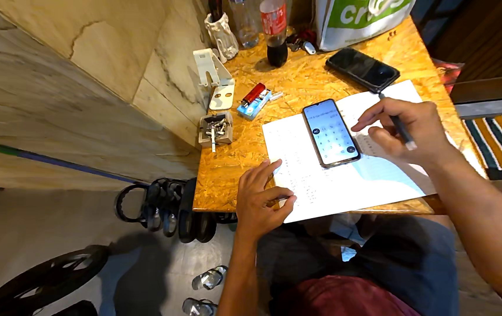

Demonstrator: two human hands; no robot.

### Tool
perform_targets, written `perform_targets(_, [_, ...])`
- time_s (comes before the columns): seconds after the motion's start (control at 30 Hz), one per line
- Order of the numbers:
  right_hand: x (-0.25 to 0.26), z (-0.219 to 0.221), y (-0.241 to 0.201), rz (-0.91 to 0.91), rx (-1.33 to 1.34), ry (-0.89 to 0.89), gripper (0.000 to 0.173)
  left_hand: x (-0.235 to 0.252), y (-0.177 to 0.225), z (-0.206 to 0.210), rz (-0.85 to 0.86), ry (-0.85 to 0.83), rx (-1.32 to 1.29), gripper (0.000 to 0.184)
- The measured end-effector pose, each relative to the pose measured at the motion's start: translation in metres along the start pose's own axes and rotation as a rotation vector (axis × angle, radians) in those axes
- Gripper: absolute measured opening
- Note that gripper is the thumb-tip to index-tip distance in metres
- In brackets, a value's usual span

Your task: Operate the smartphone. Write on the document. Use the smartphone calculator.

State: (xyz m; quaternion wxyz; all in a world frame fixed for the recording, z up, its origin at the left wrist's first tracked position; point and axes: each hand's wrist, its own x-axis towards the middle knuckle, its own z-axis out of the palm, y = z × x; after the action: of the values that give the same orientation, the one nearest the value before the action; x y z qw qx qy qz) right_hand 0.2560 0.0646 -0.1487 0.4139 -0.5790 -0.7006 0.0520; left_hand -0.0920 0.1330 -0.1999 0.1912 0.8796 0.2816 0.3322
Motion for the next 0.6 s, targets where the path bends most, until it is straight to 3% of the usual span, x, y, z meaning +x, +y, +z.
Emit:
perform_targets(0.13, [-0.0004,-0.0007,-0.0001,-0.002,-0.012,0.008,0.026,0.0013,-0.0001,0.0004,0.002,-0.001,0.038,0.024])
perform_targets(0.33, [0.0003,-0.0011,-0.0005,0.007,-0.008,0.021,0.025,0.0057,0.0019,-0.0017,-0.047,-0.113,0.142,0.078])
perform_targets(0.6, [0.0013,-0.0008,0.0015,0.012,-0.023,0.011,0.024,0.0095,0.0039,-0.0051,-0.088,-0.192,0.145,0.096])
